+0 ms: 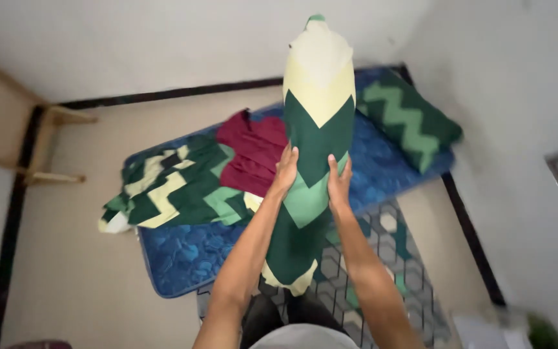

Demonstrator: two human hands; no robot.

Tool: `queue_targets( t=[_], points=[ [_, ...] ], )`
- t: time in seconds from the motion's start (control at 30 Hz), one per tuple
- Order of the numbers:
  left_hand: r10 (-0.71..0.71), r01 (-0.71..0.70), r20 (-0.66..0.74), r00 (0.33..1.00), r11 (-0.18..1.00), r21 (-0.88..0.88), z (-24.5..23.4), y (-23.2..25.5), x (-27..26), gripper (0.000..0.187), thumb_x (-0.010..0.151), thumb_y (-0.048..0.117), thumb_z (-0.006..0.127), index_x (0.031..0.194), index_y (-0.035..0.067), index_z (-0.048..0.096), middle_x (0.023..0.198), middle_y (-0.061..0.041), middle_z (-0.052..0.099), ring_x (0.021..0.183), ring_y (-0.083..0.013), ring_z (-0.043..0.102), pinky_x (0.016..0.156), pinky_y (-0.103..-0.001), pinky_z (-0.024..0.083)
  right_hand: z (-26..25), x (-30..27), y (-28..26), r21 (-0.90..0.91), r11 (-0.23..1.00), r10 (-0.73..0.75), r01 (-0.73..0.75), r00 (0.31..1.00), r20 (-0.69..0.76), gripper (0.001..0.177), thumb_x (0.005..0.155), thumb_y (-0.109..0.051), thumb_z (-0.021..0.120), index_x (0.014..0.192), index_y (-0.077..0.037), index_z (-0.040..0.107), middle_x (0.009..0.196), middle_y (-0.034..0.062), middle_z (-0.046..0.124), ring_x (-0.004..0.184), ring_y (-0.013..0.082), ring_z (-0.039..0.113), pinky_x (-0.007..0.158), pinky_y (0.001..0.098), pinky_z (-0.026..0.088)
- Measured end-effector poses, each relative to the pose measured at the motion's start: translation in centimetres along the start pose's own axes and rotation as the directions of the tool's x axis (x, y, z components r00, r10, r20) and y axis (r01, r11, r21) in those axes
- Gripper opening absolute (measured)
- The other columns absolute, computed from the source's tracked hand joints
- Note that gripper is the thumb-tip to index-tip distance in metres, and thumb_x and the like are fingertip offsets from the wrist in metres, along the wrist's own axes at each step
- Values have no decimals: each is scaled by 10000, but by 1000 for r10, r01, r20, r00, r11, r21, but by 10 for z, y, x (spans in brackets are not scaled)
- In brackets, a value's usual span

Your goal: Organizing various household items including a hanger, small containers, and bedding.

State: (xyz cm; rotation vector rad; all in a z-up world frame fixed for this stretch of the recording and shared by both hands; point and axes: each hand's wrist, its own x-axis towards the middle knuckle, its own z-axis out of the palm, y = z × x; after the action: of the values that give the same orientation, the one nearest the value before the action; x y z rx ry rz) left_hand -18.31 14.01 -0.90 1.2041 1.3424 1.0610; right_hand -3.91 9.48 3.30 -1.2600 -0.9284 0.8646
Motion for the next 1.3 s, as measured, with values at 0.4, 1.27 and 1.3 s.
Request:
queue_targets(
  t=[0.4,1.27,1.3],
  points=[
    [35,-43,572,820,999,0,112,-31,-101,638,1074,464,363,1594,96,335,1655,-113,350,1536,-284,306,1235,-384,225,-132,-147,-1,-148,985,-16,-85,815,-579,554,984,-328,677,1421,-10,558,1338,159,659,1219,263,620,1053,369,477],
    [-100,123,915,390,991,56,269,-68,-362,606,1084,384,348,1592,54,323,1645,-126,358,1517,-256,323,1218,-343,246,-339,-392,33,-84,928,77,-364,405,-911,688,970,-460,617,1531,-109,429,1496,207,475,1394,343,408,1168,448,307],
    [-74,125,919,388,992,27,279,-79,-360,605,1093,387,355,1591,46,313,1651,-125,351,1525,-253,311,1221,-339,237,-348,-390,39,-92,936,66,-340,425,-903,696,979,-455,621,1538,-100,406,1511,212,444,1403,341,389,1166,448,301]
  ],
)
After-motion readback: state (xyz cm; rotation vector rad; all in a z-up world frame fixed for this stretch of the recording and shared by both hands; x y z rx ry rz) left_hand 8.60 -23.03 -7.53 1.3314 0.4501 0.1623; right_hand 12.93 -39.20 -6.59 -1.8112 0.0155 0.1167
